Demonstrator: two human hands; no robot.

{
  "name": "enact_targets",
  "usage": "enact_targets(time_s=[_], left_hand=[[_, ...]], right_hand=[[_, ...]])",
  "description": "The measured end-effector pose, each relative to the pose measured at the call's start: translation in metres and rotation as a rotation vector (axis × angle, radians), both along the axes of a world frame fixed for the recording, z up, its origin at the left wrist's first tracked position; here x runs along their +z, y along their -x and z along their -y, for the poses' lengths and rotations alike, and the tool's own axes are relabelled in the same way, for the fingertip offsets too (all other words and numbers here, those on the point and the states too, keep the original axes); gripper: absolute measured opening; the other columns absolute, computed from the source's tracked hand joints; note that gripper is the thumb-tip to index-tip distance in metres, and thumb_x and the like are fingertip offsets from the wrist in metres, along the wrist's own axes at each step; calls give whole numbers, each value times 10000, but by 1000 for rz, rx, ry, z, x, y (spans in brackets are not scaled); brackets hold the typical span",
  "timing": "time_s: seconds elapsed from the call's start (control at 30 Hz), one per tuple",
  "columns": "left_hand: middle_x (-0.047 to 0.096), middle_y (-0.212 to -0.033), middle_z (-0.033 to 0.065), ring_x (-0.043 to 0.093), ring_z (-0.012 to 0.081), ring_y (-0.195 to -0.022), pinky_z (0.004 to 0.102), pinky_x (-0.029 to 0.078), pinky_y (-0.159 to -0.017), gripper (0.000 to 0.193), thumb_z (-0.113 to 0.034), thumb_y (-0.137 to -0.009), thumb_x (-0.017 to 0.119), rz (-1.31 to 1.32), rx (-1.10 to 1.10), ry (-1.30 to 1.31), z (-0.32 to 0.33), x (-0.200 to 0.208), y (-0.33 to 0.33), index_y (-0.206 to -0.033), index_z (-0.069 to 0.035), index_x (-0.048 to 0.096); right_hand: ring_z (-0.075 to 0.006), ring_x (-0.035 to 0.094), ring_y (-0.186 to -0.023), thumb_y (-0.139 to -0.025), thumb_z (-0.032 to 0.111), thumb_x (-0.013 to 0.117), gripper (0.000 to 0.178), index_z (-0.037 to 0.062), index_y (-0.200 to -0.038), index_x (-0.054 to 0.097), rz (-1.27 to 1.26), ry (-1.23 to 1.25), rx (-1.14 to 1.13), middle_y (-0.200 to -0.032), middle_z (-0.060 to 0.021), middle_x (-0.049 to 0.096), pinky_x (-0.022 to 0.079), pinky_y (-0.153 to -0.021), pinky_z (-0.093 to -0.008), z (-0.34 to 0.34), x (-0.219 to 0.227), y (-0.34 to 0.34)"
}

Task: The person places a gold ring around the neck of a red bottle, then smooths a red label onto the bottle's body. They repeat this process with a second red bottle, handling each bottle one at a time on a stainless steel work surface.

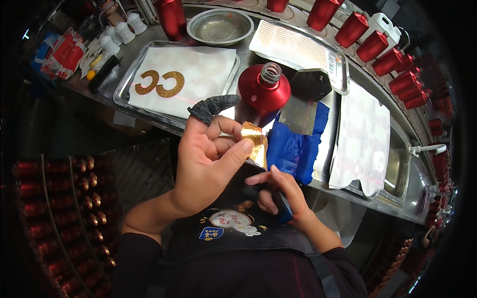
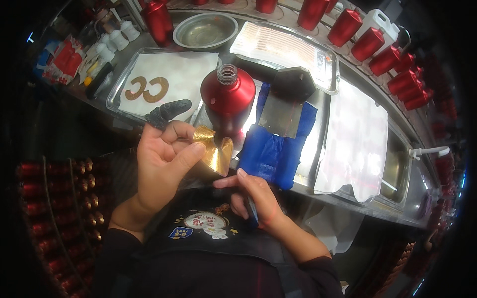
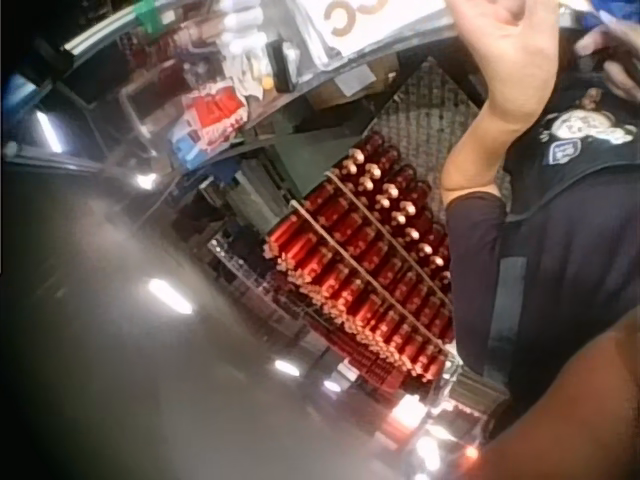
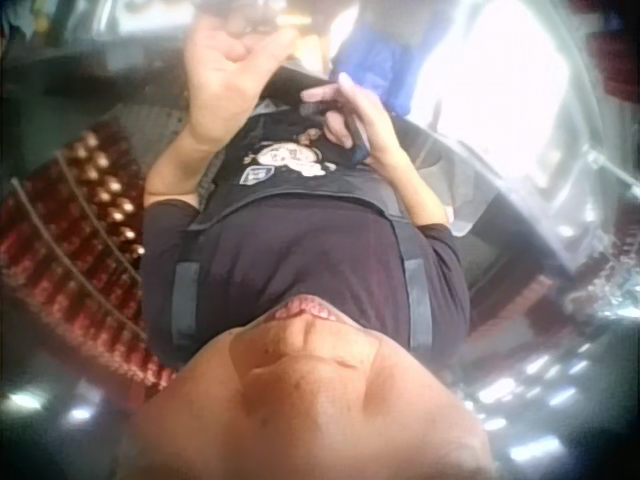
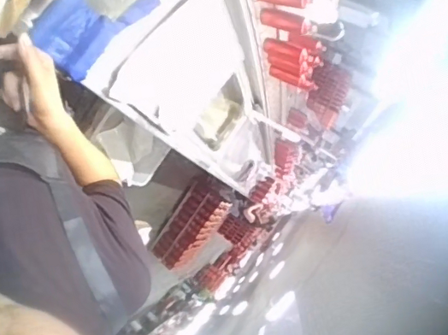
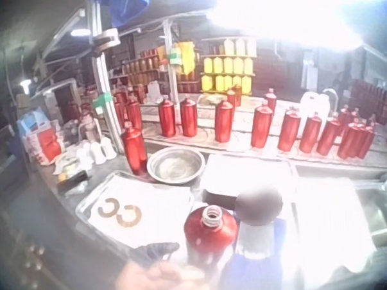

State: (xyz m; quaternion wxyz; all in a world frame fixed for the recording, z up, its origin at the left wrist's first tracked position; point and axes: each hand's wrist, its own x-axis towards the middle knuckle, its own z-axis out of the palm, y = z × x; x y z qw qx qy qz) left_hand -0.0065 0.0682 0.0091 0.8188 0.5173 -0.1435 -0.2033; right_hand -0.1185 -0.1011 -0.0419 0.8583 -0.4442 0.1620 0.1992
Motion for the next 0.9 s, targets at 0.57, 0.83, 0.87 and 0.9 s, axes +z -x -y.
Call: enact_targets(time_s=[0.57, 0.83, 0.87, 0.9], left_hand=[[543, -1208, 145, 702, 176, -860, 274, 582, -766, 589, 105, -937, 586, 363, 256, -26, 38, -19, -32, -1440, -6, 301], [544, -1179, 128, 606, 57, -762, 207, 492, -700, 470, 34, -922, 620, 219, 373, -32, 28, -34, -60, -1341, 31, 408], [539, -1237, 128, 611, 101, -961, 252, 487, -877, 483, -39, -941, 651, 217, 341, -64, 27, -36, -64, -1365, 21, 428], [539, -1258, 131, 592, 123, -1037, 274, 465, -936, 503, -65, -944, 665, 223, 293, -50, 29, -38, -70, -1378, 17, 425]], right_hand=[[-44, 558, -728, -927, 17, 688, 463, -14, -1375, 576, 762, 734, -618, -1004, -33, 647, 437, -618, -178, 35, 33, -95], [-48, 610, -872, -948, 20, 629, 604, -16, -1515, 427, 598, 592, -563, -1238, -89, 634, 496, -755, -184, 51, 29, -111], [-33, 591, -826, -948, 21, 625, 610, -12, -1521, 420, 550, 487, -559, -1258, -95, 626, 480, -706, -172, 49, 28, -109], [-20, 572, -787, -936, 15, 642, 644, -7, -1532, 401, 563, 444, -580, -1311, -107, 599, 461, -663, -164, 46, 26, -110]])
